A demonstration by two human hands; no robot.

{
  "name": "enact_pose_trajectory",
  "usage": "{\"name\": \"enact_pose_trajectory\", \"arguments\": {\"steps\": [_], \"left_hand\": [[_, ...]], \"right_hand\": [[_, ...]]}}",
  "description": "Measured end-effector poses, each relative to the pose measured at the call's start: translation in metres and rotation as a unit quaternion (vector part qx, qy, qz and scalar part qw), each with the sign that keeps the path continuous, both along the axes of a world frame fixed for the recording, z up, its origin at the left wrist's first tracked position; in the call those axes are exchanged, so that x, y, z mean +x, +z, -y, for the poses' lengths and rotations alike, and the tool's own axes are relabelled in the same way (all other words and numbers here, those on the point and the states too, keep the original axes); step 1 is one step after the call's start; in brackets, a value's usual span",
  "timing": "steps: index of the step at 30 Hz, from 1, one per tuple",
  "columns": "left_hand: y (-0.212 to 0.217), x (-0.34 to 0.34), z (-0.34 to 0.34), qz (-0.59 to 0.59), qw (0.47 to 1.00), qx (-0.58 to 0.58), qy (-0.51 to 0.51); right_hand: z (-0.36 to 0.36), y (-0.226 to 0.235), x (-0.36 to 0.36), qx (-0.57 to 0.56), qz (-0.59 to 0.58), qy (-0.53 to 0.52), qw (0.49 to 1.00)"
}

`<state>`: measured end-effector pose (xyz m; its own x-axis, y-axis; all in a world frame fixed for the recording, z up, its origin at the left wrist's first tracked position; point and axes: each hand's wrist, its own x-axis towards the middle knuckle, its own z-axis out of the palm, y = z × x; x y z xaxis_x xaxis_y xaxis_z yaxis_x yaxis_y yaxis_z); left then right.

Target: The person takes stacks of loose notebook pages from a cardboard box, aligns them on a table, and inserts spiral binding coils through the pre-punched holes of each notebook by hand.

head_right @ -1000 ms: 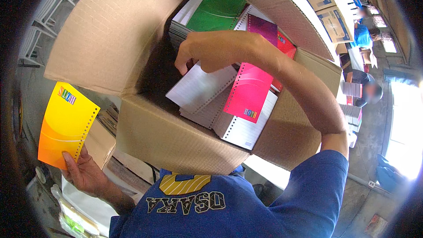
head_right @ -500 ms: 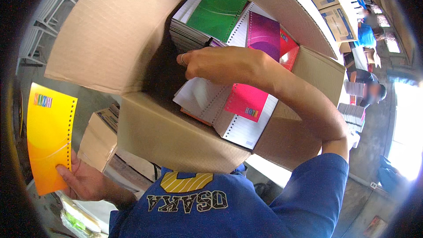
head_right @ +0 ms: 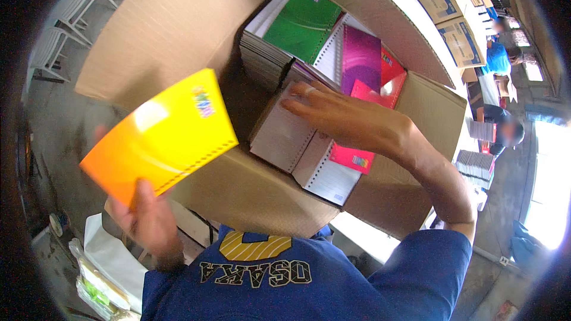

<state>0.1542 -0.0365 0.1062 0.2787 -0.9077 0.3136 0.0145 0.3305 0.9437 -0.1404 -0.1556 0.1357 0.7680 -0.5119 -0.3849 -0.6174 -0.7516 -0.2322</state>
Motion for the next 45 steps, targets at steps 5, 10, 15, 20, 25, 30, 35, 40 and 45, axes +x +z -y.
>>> {"name": "enact_pose_trajectory", "arguments": {"steps": [5,10,15,20,25,30,35,40,45], "left_hand": [[0.000,-0.016,0.012,-0.090,0.989,0.071,-0.097],[0.003,-0.030,0.013,-0.188,0.959,0.125,-0.169],[0.016,-0.042,0.019,-0.081,0.973,0.034,-0.214],[0.007,-0.011,0.023,-0.073,0.997,0.026,-0.026],[-0.002,0.008,0.006,0.007,0.996,0.062,0.056],[-0.018,0.015,-0.004,-0.015,0.994,0.092,0.064],[-0.032,0.022,0.000,-0.034,0.995,0.064,0.062],[-0.045,0.033,0.007,-0.079,0.986,0.053,0.137],[-0.050,0.045,0.015,-0.053,0.985,0.063,0.153]], "right_hand": [[-0.002,0.017,-0.013,0.096,0.045,-0.094,0.990],[0.006,0.044,0.025,-0.010,0.330,-0.109,0.937],[0.031,0.053,0.053,0.140,0.402,-0.019,0.905],[0.051,0.025,0.045,0.024,0.226,0.057,0.972],[0.025,-0.028,0.049,0.099,0.063,0.099,0.988],[0.031,-0.026,0.061,0.061,0.034,0.080,0.994],[0.049,-0.047,0.090,0.158,-0.157,0.173,0.959],[0.055,-0.070,0.094,0.299,-0.302,0.135,0.895],[0.048,-0.060,0.081,0.254,-0.237,0.124,0.930]]}}
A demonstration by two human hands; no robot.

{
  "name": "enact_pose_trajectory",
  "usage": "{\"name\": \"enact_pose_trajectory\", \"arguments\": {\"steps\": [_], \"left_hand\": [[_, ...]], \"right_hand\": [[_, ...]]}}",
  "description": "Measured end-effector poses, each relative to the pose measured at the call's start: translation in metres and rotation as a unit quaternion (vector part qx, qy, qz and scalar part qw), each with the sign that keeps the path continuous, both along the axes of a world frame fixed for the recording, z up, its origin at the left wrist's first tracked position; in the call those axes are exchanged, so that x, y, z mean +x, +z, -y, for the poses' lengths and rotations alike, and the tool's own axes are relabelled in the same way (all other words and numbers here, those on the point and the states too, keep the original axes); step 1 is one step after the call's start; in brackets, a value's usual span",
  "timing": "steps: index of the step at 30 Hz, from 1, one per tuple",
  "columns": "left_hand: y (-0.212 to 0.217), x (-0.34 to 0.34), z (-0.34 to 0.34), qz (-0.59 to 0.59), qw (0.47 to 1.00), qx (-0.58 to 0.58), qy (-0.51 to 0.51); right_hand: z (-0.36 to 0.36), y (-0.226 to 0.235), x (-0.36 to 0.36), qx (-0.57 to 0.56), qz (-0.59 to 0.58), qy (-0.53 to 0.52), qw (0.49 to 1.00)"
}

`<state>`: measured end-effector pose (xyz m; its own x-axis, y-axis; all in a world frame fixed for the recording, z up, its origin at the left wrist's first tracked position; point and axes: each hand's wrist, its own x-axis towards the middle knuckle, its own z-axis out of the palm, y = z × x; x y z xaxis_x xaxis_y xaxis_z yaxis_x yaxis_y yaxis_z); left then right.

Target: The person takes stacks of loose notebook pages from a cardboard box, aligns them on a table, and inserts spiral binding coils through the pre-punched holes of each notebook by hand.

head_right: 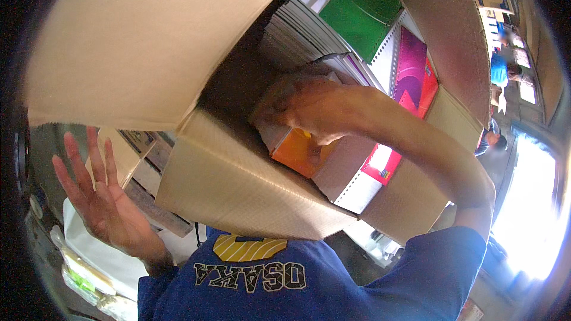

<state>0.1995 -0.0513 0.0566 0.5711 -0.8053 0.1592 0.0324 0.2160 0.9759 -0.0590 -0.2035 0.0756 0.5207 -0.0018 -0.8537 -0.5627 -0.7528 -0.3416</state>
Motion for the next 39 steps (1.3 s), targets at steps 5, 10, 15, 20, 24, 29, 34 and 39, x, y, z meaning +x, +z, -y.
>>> {"name": "enact_pose_trajectory", "arguments": {"steps": [5,10,15,20,24,29,34,39], "left_hand": [[-0.002,0.003,0.006,0.038,0.999,0.031,0.018],[-0.001,0.003,0.009,0.066,0.997,0.028,0.010],[0.001,-0.002,0.009,0.055,0.998,0.019,0.006],[-0.003,-0.001,0.007,0.068,0.997,0.025,-0.003],[-0.001,-0.001,0.005,0.026,0.999,0.036,0.022],[-0.001,0.003,0.005,0.026,0.999,0.031,0.025],[-0.007,0.013,0.000,0.052,0.998,0.023,0.013],[-0.004,0.010,0.002,0.026,0.999,0.028,0.031]], "right_hand": [[-0.003,0.009,-0.015,-0.047,0.246,-0.026,0.968],[-0.017,0.006,-0.011,-0.002,0.262,0.001,0.965],[0.013,0.007,-0.012,-0.037,0.189,-0.014,0.981],[0.012,0.001,0.010,-0.015,-0.024,0.080,0.996],[0.010,0.003,0.003,0.016,-0.045,0.032,0.998],[0.004,0.005,-0.004,-0.015,0.000,0.038,0.999],[0.003,0.007,-0.001,-0.009,-0.029,0.034,0.999],[0.000,0.002,-0.018,-0.071,0.143,0.052,0.986]]}}
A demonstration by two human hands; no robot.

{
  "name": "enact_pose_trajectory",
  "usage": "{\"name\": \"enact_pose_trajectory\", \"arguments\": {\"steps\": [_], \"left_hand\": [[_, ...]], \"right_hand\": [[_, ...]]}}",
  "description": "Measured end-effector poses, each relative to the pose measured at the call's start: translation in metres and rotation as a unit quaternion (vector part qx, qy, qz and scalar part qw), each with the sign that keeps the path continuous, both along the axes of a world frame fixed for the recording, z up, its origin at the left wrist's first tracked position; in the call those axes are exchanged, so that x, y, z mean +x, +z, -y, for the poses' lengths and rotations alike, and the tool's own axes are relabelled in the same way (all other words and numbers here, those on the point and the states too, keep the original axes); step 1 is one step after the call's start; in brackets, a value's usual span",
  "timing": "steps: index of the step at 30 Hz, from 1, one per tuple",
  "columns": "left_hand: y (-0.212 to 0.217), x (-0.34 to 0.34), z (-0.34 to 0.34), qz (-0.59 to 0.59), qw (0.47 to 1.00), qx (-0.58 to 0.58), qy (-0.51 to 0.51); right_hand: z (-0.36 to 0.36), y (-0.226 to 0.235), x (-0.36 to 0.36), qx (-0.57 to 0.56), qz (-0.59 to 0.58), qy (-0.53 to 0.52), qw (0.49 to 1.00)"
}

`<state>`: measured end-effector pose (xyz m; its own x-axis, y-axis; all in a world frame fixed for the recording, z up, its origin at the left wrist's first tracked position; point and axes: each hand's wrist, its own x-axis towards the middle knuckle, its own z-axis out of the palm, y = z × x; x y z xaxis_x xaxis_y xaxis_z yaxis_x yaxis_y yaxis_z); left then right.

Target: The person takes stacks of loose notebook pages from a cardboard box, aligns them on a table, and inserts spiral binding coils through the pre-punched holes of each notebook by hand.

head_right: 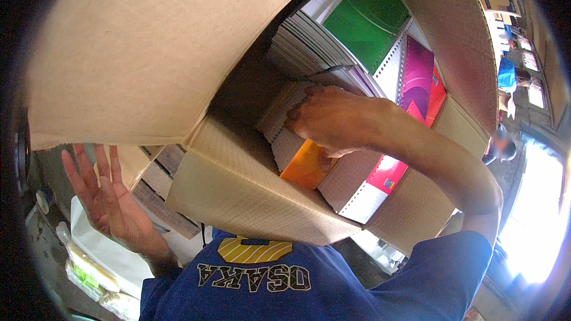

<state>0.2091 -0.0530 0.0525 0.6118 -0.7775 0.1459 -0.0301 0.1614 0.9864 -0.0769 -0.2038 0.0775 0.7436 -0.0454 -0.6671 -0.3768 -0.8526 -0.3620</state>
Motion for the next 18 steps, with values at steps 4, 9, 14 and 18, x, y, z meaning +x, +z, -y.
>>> {"name": "enact_pose_trajectory", "arguments": {"steps": [4,9,14,18], "left_hand": [[0.001,0.000,0.001,-0.009,1.000,-0.011,-0.008],[-0.002,0.002,-0.001,0.018,1.000,0.009,-0.005],[-0.001,0.003,-0.002,0.005,0.999,-0.025,-0.044],[0.003,-0.002,0.000,-0.001,1.000,-0.009,-0.027]], "right_hand": [[0.004,0.011,0.019,0.062,-0.166,-0.017,0.984],[0.002,0.019,0.022,0.054,-0.182,-0.013,0.982],[0.007,0.008,0.017,0.060,-0.159,0.012,0.985],[0.016,-0.009,0.026,0.057,-0.123,0.075,0.988]]}}
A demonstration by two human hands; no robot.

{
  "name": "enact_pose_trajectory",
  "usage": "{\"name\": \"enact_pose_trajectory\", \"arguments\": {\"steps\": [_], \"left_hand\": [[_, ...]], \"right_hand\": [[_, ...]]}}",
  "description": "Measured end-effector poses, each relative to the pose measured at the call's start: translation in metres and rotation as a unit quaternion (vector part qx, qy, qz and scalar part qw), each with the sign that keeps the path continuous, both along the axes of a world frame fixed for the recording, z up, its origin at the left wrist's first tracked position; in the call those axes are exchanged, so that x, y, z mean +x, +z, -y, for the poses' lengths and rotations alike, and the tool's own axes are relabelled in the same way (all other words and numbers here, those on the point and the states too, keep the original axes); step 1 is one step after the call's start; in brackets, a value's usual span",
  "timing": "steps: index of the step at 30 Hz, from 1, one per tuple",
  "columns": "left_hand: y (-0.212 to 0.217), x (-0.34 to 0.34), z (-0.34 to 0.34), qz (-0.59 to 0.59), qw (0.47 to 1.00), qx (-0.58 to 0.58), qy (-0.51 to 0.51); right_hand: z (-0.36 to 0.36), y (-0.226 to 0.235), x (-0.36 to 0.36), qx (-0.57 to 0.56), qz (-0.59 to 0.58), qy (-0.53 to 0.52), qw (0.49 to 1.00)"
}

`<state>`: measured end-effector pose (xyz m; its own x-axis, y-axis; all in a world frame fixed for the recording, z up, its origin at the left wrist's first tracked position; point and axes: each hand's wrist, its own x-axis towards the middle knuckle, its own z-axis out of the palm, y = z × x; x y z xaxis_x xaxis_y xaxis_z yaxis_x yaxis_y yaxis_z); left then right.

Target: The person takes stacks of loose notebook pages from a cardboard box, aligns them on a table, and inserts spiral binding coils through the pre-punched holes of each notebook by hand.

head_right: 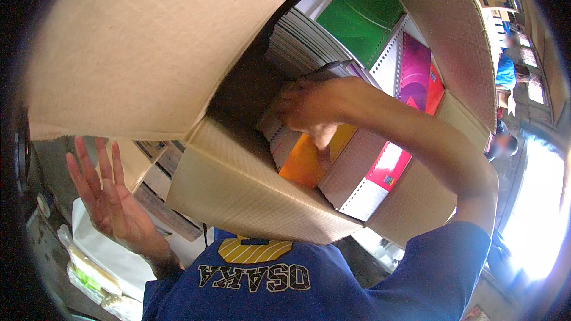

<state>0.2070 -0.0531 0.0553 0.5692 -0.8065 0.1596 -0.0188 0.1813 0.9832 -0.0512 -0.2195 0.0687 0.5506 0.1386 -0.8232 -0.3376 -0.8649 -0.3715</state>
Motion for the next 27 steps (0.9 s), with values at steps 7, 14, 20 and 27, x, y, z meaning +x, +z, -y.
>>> {"name": "enact_pose_trajectory", "arguments": {"steps": [7,14,20,27], "left_hand": [[-0.004,0.008,-0.005,0.015,1.000,0.007,0.007],[-0.005,0.005,-0.001,-0.007,1.000,0.007,0.029],[-0.006,0.008,-0.003,0.013,1.000,0.000,0.005],[-0.008,0.011,-0.006,0.026,1.000,-0.003,-0.010]], "right_hand": [[-0.006,0.008,-0.008,-0.019,0.024,0.003,1.000],[-0.009,0.010,-0.014,-0.012,0.020,-0.040,0.999],[-0.008,0.012,-0.011,-0.013,0.021,-0.040,0.999],[-0.013,0.011,-0.015,-0.024,0.016,-0.059,0.998]]}}
